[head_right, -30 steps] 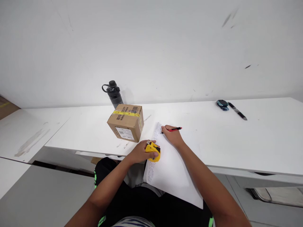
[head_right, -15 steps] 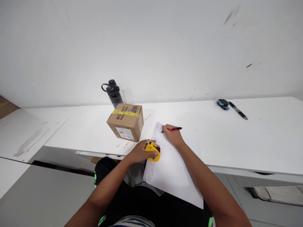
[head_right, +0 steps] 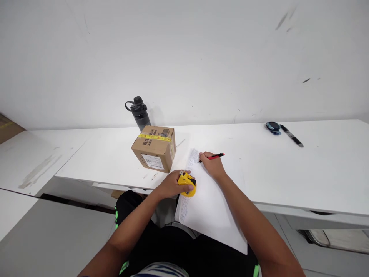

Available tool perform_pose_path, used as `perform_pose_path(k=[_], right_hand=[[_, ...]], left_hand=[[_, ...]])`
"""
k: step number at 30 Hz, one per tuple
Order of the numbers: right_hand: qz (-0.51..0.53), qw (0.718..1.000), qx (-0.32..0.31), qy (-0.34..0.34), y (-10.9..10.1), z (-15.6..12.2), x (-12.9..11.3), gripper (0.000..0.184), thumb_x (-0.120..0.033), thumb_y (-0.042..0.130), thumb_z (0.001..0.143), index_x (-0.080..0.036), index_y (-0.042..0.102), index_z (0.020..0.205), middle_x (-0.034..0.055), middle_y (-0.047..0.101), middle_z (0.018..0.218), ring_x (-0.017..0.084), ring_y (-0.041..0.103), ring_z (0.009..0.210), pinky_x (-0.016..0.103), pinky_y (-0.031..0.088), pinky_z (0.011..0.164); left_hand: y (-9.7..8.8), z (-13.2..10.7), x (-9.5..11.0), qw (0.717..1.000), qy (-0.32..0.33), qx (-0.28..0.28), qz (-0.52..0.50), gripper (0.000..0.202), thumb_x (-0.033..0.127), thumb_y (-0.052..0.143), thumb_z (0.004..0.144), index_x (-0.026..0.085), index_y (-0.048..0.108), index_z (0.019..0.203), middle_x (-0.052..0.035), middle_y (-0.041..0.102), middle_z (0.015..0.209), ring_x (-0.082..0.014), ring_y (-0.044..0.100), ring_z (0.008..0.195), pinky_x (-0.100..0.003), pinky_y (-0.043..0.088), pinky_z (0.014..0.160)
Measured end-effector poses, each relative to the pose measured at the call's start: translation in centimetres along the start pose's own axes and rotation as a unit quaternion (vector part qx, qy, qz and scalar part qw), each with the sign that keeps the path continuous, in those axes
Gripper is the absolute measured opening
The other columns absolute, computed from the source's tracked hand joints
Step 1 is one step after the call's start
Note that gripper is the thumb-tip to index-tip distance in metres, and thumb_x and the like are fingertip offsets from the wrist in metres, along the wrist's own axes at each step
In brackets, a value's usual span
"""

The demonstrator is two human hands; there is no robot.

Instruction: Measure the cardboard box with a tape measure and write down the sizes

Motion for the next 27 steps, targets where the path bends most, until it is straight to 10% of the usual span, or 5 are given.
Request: perform_pose_path(k=[10,14,18,24,27], right_hand=[[-0.018,0.996,0.093,-0.004,-0.9,0.0,0.1,0.044,-0.061,0.049,0.086,-0.022,0.064,0.073,0.0061,0.069,0.078,0.024,0.06,0.078,0.035,0.045,0.072],[-0.142,0.975,0.137,-0.103,-1.5,0.1,0.3,0.044,-0.057,0.042,0.092,-0.021,0.068,0.089,0.0095,0.068,0.089,0.025,0.06,0.085,0.036,0.045,0.075],[-0.273,0.943,0.089,-0.167,-1.3,0.5,0.7,0.039,-0.033,0.038,0.092,-0.02,0.065,0.118,0.0134,0.067,0.104,0.029,0.059,0.099,0.038,0.046,0.074],[-0.207,0.956,0.071,-0.195,-0.8,-1.5,-1.3,0.049,-0.031,0.038,0.092,-0.02,0.05,0.138,0.0147,0.062,0.121,0.026,0.063,0.091,0.039,0.051,0.073],[-0.081,0.978,-0.089,-0.172,-0.6,-4.5,-2.6,0.048,-0.043,0.051,0.091,-0.024,0.053,0.135,0.0105,0.066,0.117,0.024,0.065,0.091,0.039,0.055,0.075]], left_hand=[[0.1,0.0,-0.2,0.999,-0.022,0.005,-0.038,0.054,0.051,0.079,0.066,0.015,0.068,0.105,-0.0072,0.07,0.099,-0.0217,0.065,0.091,-0.033,0.051,0.082],[0.1,-0.2,-0.7,0.998,-0.022,0.007,-0.064,0.054,0.048,0.082,0.063,0.015,0.067,0.104,-0.0063,0.07,0.095,-0.0201,0.065,0.087,-0.031,0.052,0.078],[0.0,-0.4,-0.8,0.997,-0.016,0.004,-0.072,0.055,0.048,0.082,0.063,0.015,0.065,0.103,-0.0057,0.069,0.095,-0.018,0.064,0.084,-0.029,0.051,0.074],[-0.4,-0.8,-1.0,0.997,-0.007,0.017,-0.071,0.051,0.048,0.081,0.064,0.015,0.062,0.098,-0.0024,0.067,0.088,-0.0155,0.061,0.078,-0.027,0.05,0.07],[-0.7,-1.5,-1.1,0.995,0.005,0.044,-0.091,0.05,0.046,0.083,0.063,0.015,0.063,0.097,-0.0024,0.066,0.088,-0.0169,0.062,0.081,-0.029,0.051,0.074]])
Point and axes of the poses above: each hand's wrist, its own z-axis towards the middle knuckle, its own y-axis out of the palm, x = y × z, the point moved 3 cm from there along z, towards the middle knuckle
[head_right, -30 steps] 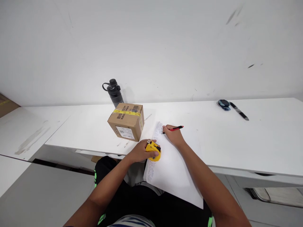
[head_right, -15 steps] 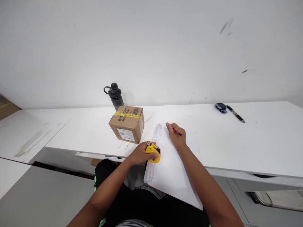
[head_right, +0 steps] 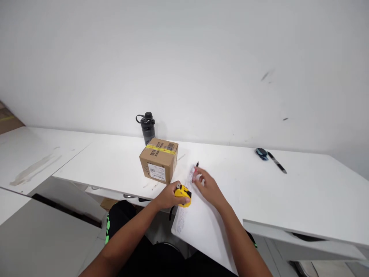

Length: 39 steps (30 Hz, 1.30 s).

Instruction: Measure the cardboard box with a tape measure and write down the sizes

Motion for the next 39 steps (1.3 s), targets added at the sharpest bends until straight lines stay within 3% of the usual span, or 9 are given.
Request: perform_pose_path(k=[2,5,9,12,17,21,25,31,39], right_hand=[[0.08,0.986,-0.145,0.008,0.6,-2.2,-1.9,0.059,-0.046,0.064,0.085,-0.028,0.05,0.139,0.0096,0.064,0.127,0.028,0.059,0.117,0.042,0.054,0.087],[0.151,0.967,-0.207,0.007,1.3,-5.4,-5.2,0.084,-0.044,0.075,0.079,-0.038,0.032,0.151,0.0078,0.045,0.152,0.029,0.046,0.136,0.046,0.047,0.104],[0.201,0.973,-0.114,-0.001,1.8,-6.5,-9.9,0.086,-0.048,0.077,0.076,-0.038,0.032,0.149,0.0092,0.043,0.151,0.03,0.056,0.126,0.045,0.05,0.101],[0.181,0.983,-0.029,-0.032,0.9,-4.1,-12.9,0.081,-0.05,0.076,0.075,-0.035,0.036,0.143,0.0104,0.059,0.127,0.027,0.067,0.097,0.043,0.058,0.081],[0.018,0.994,0.005,-0.107,-0.7,5.1,-18.0,0.065,-0.049,0.072,0.075,-0.024,0.044,0.128,0.0074,0.065,0.1,0.022,0.063,0.08,0.033,0.051,0.066],[-0.237,0.955,-0.093,-0.149,1.3,12.6,-21.1,0.053,-0.045,0.067,0.077,-0.028,0.054,0.126,0.0044,0.07,0.092,0.023,0.062,0.076,0.031,0.042,0.063],[-0.347,0.906,-0.149,-0.189,4.3,16.1,-22.3,0.057,-0.048,0.06,0.081,-0.03,0.053,0.135,0.0074,0.072,0.102,0.026,0.063,0.084,0.03,0.04,0.064],[-0.359,0.893,-0.189,-0.196,6.2,16.4,-22.3,0.054,-0.049,0.055,0.082,-0.029,0.053,0.133,0.0087,0.071,0.106,0.026,0.065,0.085,0.03,0.04,0.063],[-0.341,0.9,-0.221,-0.156,3.1,15.1,-20.9,0.053,-0.048,0.055,0.082,-0.031,0.051,0.133,0.0054,0.071,0.102,0.024,0.065,0.084,0.03,0.042,0.064]], left_hand=[[-0.1,-1.0,0.5,0.997,0.049,0.045,-0.03,0.05,0.044,0.083,0.062,0.016,0.064,0.099,-0.0049,0.066,0.099,-0.0195,0.063,0.091,-0.032,0.051,0.082],[0.1,-3.3,2.4,0.977,0.166,0.117,-0.066,0.049,0.046,0.082,0.066,0.019,0.065,0.104,-0.0089,0.063,0.115,-0.024,0.06,0.108,-0.037,0.046,0.098],[-0.4,-6.5,6.4,0.943,0.277,0.186,-0.015,0.062,0.07,0.056,0.081,0.021,0.059,0.117,-0.0154,0.051,0.136,-0.0314,0.043,0.133,-0.048,0.031,0.114],[-3.4,-7.3,8.6,0.924,0.292,0.238,0.069,0.073,0.071,0.018,0.092,0.024,0.051,0.137,-0.0135,0.032,0.155,-0.0318,0.021,0.148,-0.05,0.018,0.121],[-11.1,-4.7,7.3,0.877,0.164,0.441,0.099,0.063,0.058,0.058,0.086,0.024,0.05,0.138,-0.0119,0.041,0.151,-0.0328,0.02,0.148,-0.049,0.016,0.122],[-12.6,-0.8,3.8,0.924,0.074,0.345,-0.145,0.078,0.046,0.068,0.082,0.016,0.036,0.147,-0.0173,0.053,0.141,-0.0286,0.054,0.126,-0.042,0.045,0.104],[-11.9,0.5,2.0,0.916,0.051,0.311,-0.249,0.079,0.047,0.069,0.081,0.015,0.039,0.147,-0.0166,0.062,0.131,-0.0261,0.064,0.111,-0.037,0.051,0.094],[-11.7,0.0,2.6,0.911,0.108,0.32,-0.236,0.073,0.042,0.067,0.083,0.025,0.039,0.149,-0.0094,0.063,0.133,-0.0242,0.065,0.111,-0.035,0.052,0.093],[-11.8,0.0,2.7,0.919,0.115,0.314,-0.208,0.063,0.044,0.063,0.086,0.028,0.047,0.145,-0.0063,0.063,0.134,-0.0233,0.064,0.112,-0.035,0.051,0.097]])
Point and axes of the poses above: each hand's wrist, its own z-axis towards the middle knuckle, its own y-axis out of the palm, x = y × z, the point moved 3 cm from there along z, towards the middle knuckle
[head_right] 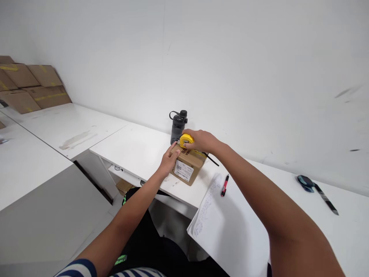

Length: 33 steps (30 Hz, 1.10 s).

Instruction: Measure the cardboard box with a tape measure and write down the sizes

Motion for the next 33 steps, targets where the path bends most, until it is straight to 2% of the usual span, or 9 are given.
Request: perform_pose_path(k=[4,9,15,19,24,30,33], right_hand=[[0.041,0.999,-0.021,0.027,0.3,-3.5,2.9,0.048,-0.05,0.054,0.084,-0.034,0.05,0.129,0.0012,0.071,0.092,0.021,0.063,0.073,0.03,0.043,0.062],[0.081,0.995,-0.016,0.06,0.7,-7.8,6.6,0.044,-0.052,0.054,0.084,-0.037,0.051,0.126,-0.0022,0.071,0.09,0.019,0.063,0.069,0.03,0.045,0.065],[0.11,0.991,-0.005,0.079,1.1,-9.8,7.7,0.047,-0.049,0.055,0.084,-0.037,0.048,0.128,-0.0022,0.07,0.094,0.019,0.063,0.072,0.032,0.047,0.067],[0.143,0.986,0.005,0.083,0.8,-9.7,7.4,0.043,-0.05,0.056,0.083,-0.037,0.052,0.123,-0.0026,0.071,0.096,0.019,0.064,0.075,0.031,0.048,0.066],[0.145,0.985,0.022,0.087,0.4,-8.6,6.3,0.049,-0.053,0.058,0.082,-0.035,0.05,0.127,-0.0006,0.071,0.1,0.021,0.066,0.08,0.033,0.05,0.069],[0.098,0.993,0.03,0.064,0.6,-4.5,3.6,0.059,-0.056,0.058,0.081,-0.03,0.047,0.133,0.0055,0.072,0.101,0.025,0.066,0.085,0.035,0.049,0.07],[0.083,0.995,0.037,0.04,1.0,-2.1,1.9,0.059,-0.057,0.058,0.081,-0.029,0.049,0.132,0.0064,0.072,0.101,0.026,0.066,0.085,0.034,0.048,0.068]], left_hand=[[0.0,0.2,-0.1,1.0,-0.008,-0.005,0.01,0.062,0.044,0.062,0.087,0.028,0.046,0.146,-0.007,0.067,0.127,-0.0228,0.066,0.107,-0.035,0.053,0.092],[0.1,0.2,0.2,1.0,-0.017,0.001,0.015,0.063,0.043,0.061,0.087,0.028,0.046,0.146,-0.0071,0.069,0.124,-0.0226,0.066,0.106,-0.033,0.053,0.089],[0.2,0.1,0.6,1.0,-0.019,0.004,0.021,0.064,0.045,0.061,0.088,0.027,0.045,0.146,-0.0073,0.068,0.126,-0.0231,0.065,0.109,-0.031,0.054,0.087],[0.2,0.2,0.6,1.0,-0.023,0.006,0.016,0.064,0.044,0.06,0.088,0.027,0.044,0.147,-0.0078,0.069,0.123,-0.0227,0.067,0.104,-0.032,0.054,0.085],[0.0,0.2,0.5,0.999,-0.016,0.013,0.026,0.064,0.046,0.061,0.088,0.028,0.045,0.147,-0.0075,0.068,0.126,-0.0228,0.066,0.106,-0.032,0.054,0.086],[-0.1,0.1,0.3,1.0,-0.013,0.016,0.023,0.061,0.044,0.061,0.087,0.028,0.047,0.144,-0.0076,0.067,0.127,-0.0229,0.065,0.107,-0.032,0.054,0.088],[-0.2,0.1,0.2,1.0,0.0,0.009,0.016,0.063,0.045,0.061,0.087,0.028,0.046,0.146,-0.008,0.064,0.132,-0.0234,0.065,0.11,-0.034,0.053,0.091]])
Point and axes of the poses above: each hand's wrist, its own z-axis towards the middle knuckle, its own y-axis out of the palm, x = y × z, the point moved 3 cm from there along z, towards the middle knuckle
